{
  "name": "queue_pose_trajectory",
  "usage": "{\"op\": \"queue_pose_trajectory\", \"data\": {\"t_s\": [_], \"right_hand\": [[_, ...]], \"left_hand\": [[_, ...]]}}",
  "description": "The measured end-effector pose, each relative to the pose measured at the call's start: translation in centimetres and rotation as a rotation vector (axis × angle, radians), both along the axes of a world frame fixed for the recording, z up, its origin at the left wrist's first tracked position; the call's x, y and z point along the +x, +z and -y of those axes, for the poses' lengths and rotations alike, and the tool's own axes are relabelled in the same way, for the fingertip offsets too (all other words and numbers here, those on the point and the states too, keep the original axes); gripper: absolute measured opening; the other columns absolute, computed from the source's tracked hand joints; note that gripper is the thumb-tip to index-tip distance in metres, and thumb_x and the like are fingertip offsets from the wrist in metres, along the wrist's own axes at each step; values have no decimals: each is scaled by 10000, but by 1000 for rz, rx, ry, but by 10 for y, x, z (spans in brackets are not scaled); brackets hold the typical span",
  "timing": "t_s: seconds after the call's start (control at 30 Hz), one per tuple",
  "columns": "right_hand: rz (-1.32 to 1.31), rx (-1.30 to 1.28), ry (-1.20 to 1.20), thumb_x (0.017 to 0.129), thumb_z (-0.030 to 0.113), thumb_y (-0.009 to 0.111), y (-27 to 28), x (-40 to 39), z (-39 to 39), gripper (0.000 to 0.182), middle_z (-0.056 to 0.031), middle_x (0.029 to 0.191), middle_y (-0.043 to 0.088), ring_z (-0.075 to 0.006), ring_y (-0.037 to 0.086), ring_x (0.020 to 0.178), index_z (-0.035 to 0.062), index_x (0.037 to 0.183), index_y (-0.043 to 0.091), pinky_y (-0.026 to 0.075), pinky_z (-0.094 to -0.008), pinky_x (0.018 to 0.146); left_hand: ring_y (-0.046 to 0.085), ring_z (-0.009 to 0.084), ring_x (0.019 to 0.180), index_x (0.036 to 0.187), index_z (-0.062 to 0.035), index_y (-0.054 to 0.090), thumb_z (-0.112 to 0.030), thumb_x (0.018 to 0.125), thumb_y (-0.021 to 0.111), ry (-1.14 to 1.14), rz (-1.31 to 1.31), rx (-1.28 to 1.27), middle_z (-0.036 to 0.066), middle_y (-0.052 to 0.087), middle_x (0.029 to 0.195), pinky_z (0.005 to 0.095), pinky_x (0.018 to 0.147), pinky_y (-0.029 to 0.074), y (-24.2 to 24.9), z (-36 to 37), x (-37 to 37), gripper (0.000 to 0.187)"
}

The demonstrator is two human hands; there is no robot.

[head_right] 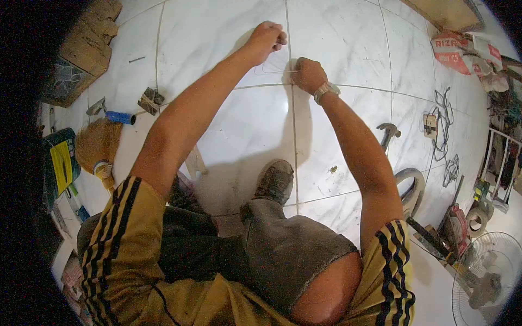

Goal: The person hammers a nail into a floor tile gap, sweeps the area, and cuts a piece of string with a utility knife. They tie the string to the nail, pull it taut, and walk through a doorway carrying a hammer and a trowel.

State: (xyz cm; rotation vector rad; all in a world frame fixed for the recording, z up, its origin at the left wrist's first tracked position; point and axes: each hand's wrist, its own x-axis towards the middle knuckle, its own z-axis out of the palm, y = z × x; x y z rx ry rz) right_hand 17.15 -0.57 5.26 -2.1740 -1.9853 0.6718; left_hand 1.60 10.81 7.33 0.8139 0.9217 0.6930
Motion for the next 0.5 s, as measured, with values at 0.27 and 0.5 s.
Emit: {"op": "queue_pose_trajectory", "data": {"t_s": [0.27,0.5], "right_hand": [[-78,-1,63,795,154,679,17,-15,-1,138,-192,891,718,-402,695,872,57,893,667,555,-499,775],[-81,-62,62,824,149,668,25,-23,-3,125,-176,894,730,-399,699,858,49,897,686,562,-473,791]], "left_hand": [[515,111,680,1022,-59,555,-286,984,543,-322,-238,223,25,587,821,261,552,407,-42,-27,-32,231],[557,170,685,966,-66,612,-304,957,576,-243,-471,291,60,625,835,328,599,458,-43,21,-65,240]]}}
